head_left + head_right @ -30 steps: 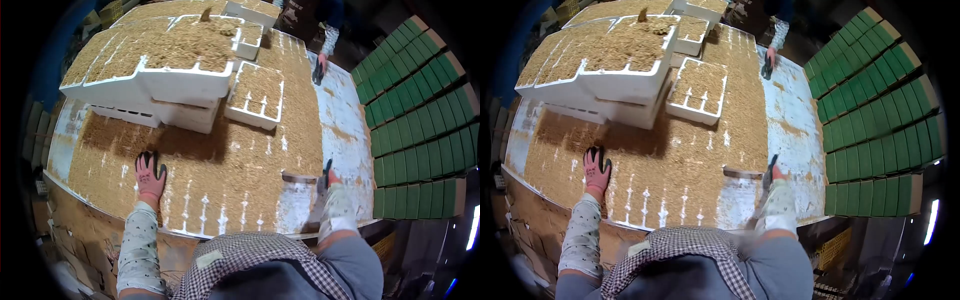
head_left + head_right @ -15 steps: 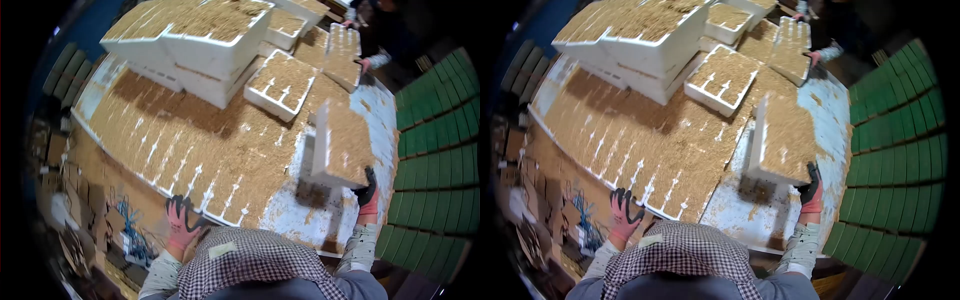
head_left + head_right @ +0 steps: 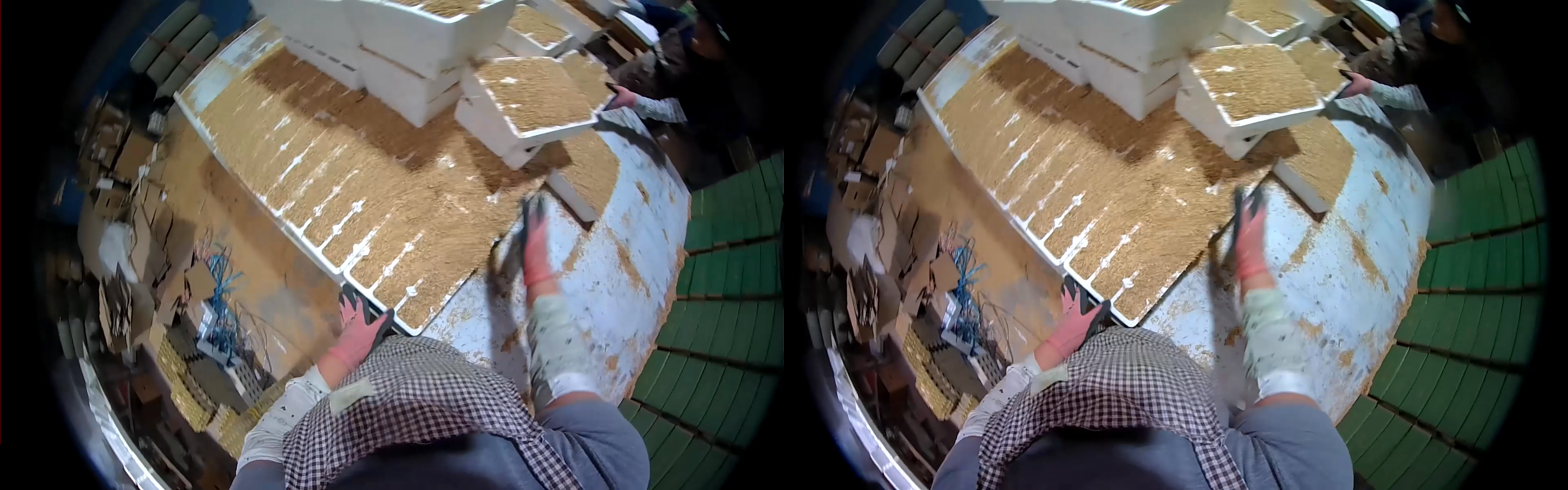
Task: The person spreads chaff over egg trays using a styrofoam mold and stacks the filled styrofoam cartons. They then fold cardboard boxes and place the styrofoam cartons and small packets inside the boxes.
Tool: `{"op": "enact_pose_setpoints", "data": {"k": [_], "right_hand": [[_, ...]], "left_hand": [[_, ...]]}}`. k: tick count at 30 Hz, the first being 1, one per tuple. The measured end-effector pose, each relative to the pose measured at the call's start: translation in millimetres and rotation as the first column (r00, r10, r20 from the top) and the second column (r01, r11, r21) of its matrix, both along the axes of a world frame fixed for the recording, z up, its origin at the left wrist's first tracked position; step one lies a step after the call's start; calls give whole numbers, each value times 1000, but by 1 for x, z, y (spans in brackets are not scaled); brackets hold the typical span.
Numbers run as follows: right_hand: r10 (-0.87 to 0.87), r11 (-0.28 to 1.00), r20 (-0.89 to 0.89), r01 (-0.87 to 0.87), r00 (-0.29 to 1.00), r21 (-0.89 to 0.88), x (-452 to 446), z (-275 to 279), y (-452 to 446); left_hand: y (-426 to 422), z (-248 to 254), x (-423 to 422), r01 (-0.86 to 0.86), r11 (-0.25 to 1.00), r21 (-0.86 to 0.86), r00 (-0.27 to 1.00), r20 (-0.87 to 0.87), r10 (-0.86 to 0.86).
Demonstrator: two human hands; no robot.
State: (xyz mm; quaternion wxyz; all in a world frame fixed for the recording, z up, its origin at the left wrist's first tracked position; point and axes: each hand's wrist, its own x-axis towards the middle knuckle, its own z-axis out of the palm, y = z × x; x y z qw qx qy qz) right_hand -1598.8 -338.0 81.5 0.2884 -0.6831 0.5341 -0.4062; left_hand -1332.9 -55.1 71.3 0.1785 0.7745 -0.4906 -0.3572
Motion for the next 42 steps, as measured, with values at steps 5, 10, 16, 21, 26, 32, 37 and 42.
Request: {"op": "enact_pose_setpoints", "data": {"k": [5, 10, 16, 21, 26, 32, 37, 42], "right_hand": [[364, 928, -646, -205, 671, 309, 50, -61, 183], [73, 796, 565, -389, 822, 463, 53, 14, 197], [-150, 885, 459, -88, 876, 457, -56, 45, 221], [89, 992, 432, -119, 897, 42, -107, 101, 79], [87, 946, 451, -216, 888, 243, -70, 123, -110], [180, 898, 415, -321, 892, 300, -30, 113, -203], [96, 941, 516, 92, 851, -326, 120, 164, 4], [700, 689, 99, -633, 707, -354, 256, 121, 138]], "left_hand": [[7, 13, -6, 261, 953, -153, 933, -214, -289], [31, 39, -25, 48, 979, -199, 918, -378, -122], [70, 123, 35, -6, 987, -159, 933, -357, -52], [140, 118, 67, -357, 863, -358, 934, -114, 339], [205, 117, 57, -557, 798, -227, 826, -52, 562], [221, 110, 76, -524, 852, -5, 850, 70, 523], [241, 91, 105, -581, 812, -64, 807, 83, 584], [296, 55, 156, -665, 746, -30, 743, 77, 665]]}}
